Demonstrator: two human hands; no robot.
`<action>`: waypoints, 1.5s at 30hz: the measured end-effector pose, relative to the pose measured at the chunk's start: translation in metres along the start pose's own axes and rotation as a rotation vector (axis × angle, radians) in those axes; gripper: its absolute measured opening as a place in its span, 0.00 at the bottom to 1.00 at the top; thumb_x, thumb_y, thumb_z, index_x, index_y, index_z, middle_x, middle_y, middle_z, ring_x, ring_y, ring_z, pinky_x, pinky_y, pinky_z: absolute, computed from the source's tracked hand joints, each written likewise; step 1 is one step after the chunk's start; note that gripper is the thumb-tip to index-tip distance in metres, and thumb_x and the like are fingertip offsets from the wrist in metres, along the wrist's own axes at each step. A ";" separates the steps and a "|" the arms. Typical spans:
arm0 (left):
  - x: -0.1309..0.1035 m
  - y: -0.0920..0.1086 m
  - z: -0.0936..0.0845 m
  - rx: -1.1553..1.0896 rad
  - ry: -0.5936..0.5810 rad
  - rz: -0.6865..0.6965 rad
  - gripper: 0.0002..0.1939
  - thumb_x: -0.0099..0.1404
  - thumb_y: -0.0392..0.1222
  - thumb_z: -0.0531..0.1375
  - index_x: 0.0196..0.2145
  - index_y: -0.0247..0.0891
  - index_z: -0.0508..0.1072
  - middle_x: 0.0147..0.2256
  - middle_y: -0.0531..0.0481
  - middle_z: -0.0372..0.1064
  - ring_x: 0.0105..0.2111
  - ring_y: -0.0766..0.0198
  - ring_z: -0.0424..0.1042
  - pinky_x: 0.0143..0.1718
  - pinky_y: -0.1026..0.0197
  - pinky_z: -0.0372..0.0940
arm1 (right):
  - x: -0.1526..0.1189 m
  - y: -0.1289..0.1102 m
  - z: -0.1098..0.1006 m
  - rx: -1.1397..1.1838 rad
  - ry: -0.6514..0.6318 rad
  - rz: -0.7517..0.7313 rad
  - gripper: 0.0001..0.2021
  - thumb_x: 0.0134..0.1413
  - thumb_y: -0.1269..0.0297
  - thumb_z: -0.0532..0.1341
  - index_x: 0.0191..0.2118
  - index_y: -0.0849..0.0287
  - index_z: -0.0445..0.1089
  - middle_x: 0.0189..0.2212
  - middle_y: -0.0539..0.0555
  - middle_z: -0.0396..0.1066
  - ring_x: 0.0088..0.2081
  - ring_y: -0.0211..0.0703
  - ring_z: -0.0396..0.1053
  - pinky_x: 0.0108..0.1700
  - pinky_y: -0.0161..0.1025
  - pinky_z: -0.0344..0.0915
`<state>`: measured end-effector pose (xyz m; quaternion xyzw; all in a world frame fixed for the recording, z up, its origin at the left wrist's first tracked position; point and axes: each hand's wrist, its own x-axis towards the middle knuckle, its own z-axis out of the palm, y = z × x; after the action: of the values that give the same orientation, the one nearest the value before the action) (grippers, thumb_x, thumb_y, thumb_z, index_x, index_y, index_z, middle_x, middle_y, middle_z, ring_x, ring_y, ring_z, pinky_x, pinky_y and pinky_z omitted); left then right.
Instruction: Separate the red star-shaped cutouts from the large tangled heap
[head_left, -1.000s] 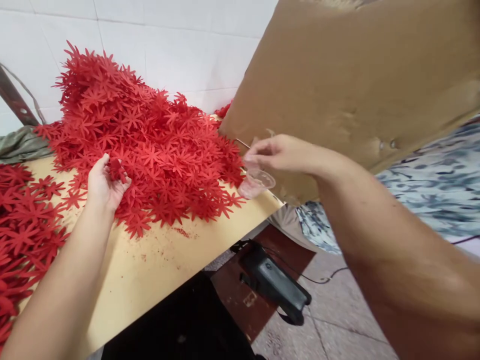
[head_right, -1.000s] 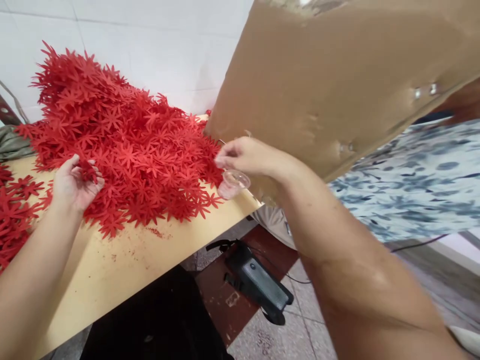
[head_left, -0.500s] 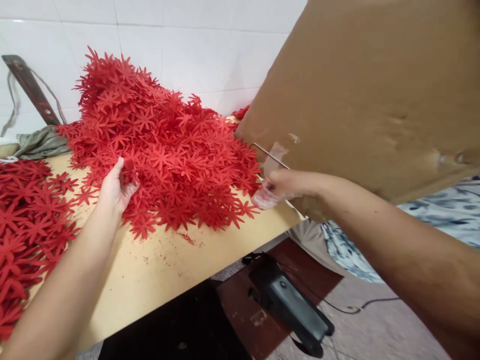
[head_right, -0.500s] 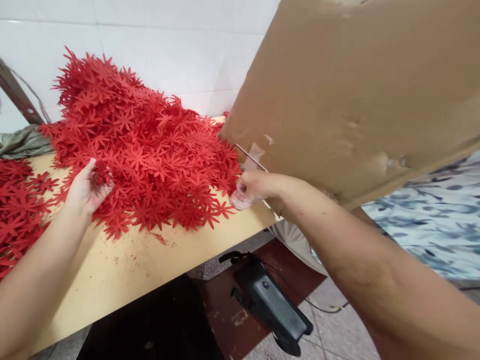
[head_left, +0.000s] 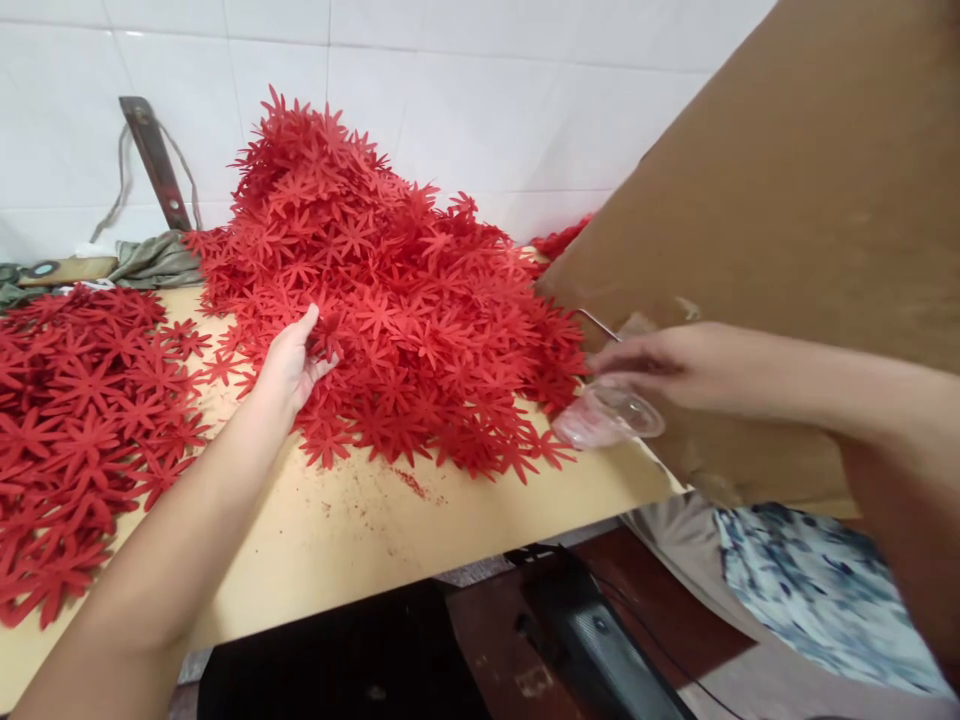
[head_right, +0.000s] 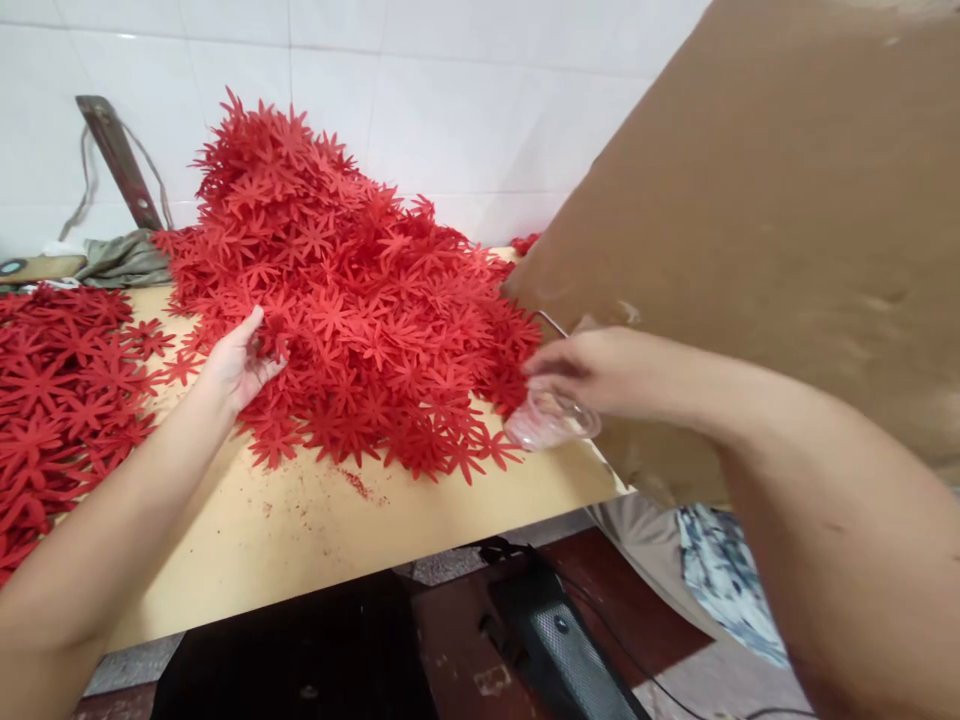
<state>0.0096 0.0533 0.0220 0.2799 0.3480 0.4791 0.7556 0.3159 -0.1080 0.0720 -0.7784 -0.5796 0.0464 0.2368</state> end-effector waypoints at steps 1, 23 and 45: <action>-0.001 -0.001 0.001 0.009 -0.007 0.003 0.09 0.62 0.42 0.61 0.27 0.36 0.68 0.22 0.56 0.69 0.21 0.72 0.67 0.25 0.67 0.66 | -0.001 -0.019 0.003 -0.013 -0.138 0.006 0.03 0.40 0.65 0.70 0.23 0.48 0.78 0.25 0.56 0.78 0.23 0.35 0.71 0.32 0.42 0.66; 0.000 -0.009 0.002 0.393 -0.017 0.274 0.10 0.52 0.21 0.59 0.26 0.34 0.70 0.22 0.58 0.68 0.23 0.74 0.64 0.31 0.69 0.60 | 0.049 -0.158 0.161 1.150 -0.202 -0.094 0.13 0.38 0.62 0.67 0.34 0.59 0.69 0.29 0.50 0.73 0.31 0.37 0.71 0.42 0.40 0.71; -0.012 -0.004 0.007 0.521 -0.186 0.422 0.04 0.59 0.38 0.62 0.32 0.35 0.75 0.31 0.52 0.71 0.35 0.68 0.69 0.46 0.64 0.63 | 0.038 -0.161 0.146 0.890 -0.010 -0.046 0.18 0.55 0.61 0.59 0.17 0.57 0.58 0.14 0.46 0.61 0.18 0.32 0.56 0.27 0.36 0.54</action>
<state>0.0133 0.0400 0.0262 0.5717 0.3228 0.4921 0.5717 0.1360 0.0073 0.0188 -0.5874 -0.5215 0.2898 0.5469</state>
